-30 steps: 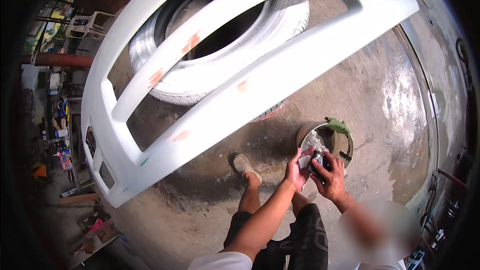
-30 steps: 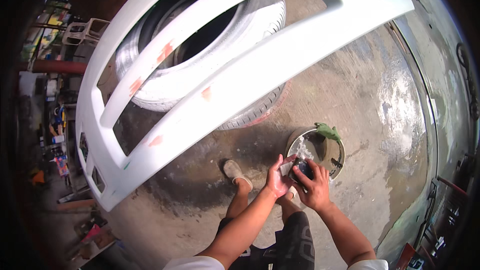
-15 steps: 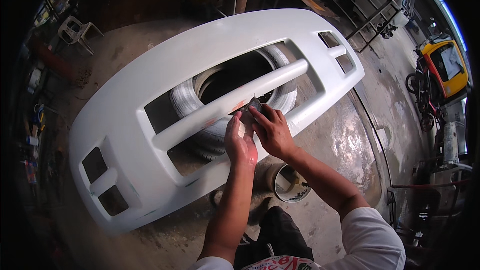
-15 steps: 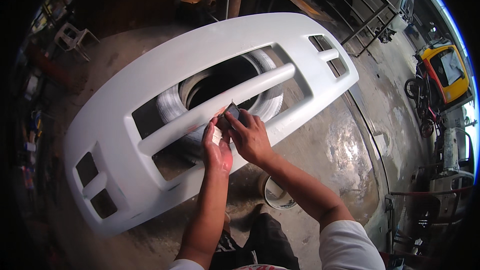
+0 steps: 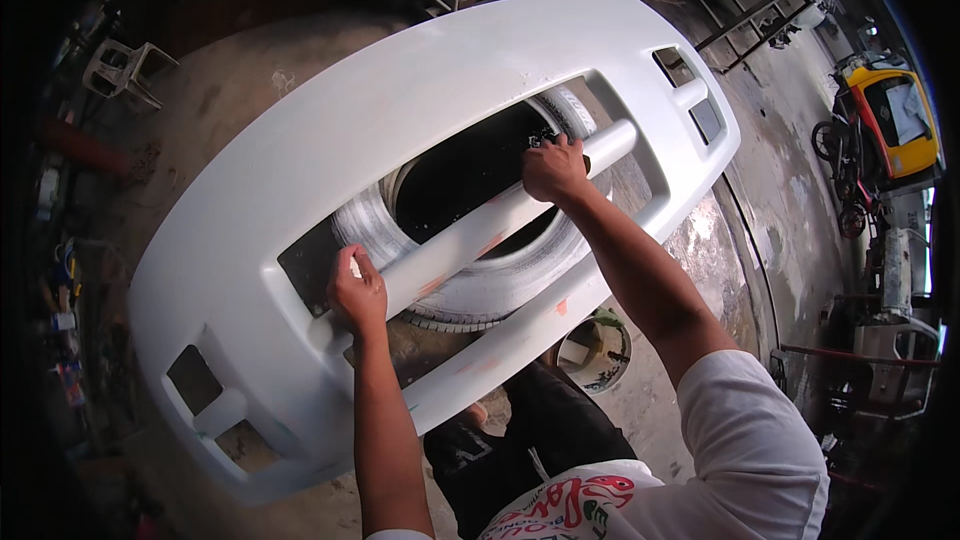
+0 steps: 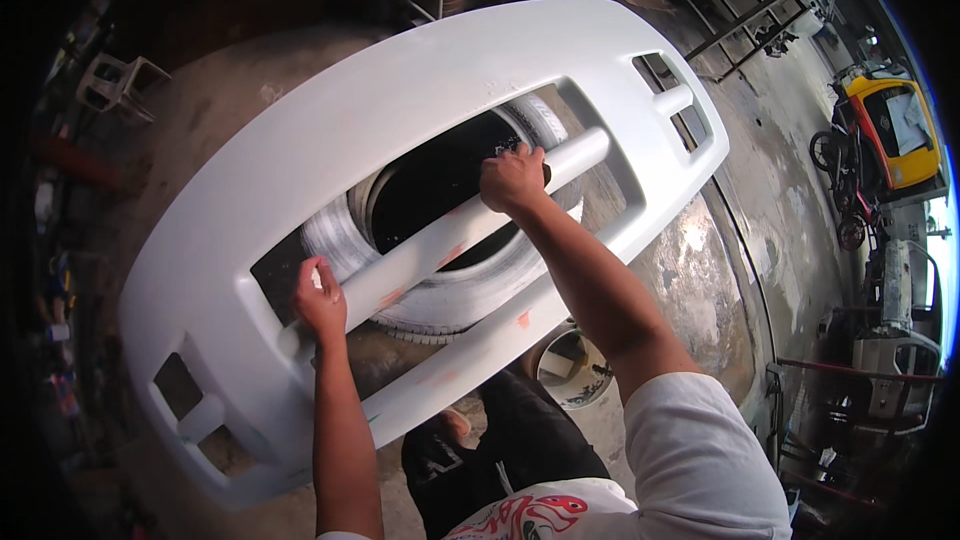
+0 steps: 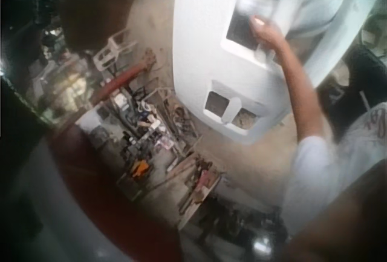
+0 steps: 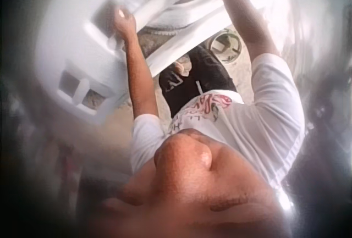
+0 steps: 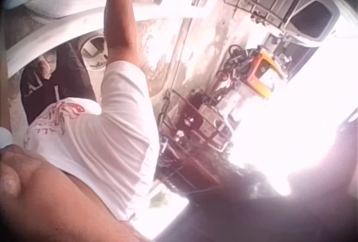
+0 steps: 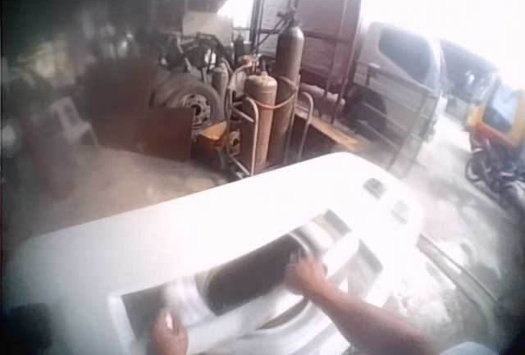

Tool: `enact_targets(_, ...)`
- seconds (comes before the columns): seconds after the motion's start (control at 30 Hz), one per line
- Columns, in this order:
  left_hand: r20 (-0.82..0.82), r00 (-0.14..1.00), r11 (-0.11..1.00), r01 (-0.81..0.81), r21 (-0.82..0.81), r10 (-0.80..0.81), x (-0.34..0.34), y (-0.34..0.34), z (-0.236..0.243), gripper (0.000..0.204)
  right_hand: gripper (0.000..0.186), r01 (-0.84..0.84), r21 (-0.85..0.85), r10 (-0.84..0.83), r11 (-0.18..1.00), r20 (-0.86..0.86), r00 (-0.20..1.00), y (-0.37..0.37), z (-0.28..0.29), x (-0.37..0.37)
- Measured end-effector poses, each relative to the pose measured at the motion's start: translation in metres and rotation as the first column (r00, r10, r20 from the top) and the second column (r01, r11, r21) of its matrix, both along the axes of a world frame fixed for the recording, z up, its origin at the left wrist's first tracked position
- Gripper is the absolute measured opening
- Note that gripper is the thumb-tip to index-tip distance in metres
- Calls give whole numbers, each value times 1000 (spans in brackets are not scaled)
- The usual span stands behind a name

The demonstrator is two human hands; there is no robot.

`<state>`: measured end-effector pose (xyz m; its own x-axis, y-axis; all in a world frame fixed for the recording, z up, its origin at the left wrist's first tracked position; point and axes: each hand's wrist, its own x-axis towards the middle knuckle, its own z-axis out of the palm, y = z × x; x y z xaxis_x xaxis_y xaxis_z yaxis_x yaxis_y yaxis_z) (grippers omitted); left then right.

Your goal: The person sands a white car bumper with a sanding block, repeatedly dipping it into a bucket of water. The person works on the flat surfaces and edges of the bumper, moving around the part to reach different areas.

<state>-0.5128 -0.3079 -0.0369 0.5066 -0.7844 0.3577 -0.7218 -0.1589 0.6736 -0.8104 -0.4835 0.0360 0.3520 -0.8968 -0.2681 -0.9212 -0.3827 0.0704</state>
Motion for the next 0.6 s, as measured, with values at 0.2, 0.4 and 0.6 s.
enact_targets(0.2,84,993,990,-89,107,80,-7,8,1,10,28,-232,124,179,965,336,925,34,0,33)
enact_targets(0.4,69,995,984,-88,158,78,-9,4,7,10,26,45,40,-51,998,181,982,42,18,43)
enact_targets(0.6,72,997,990,26,136,-36,-11,3,12,9,30,8,93,-16,996,93,996,7,29,3)
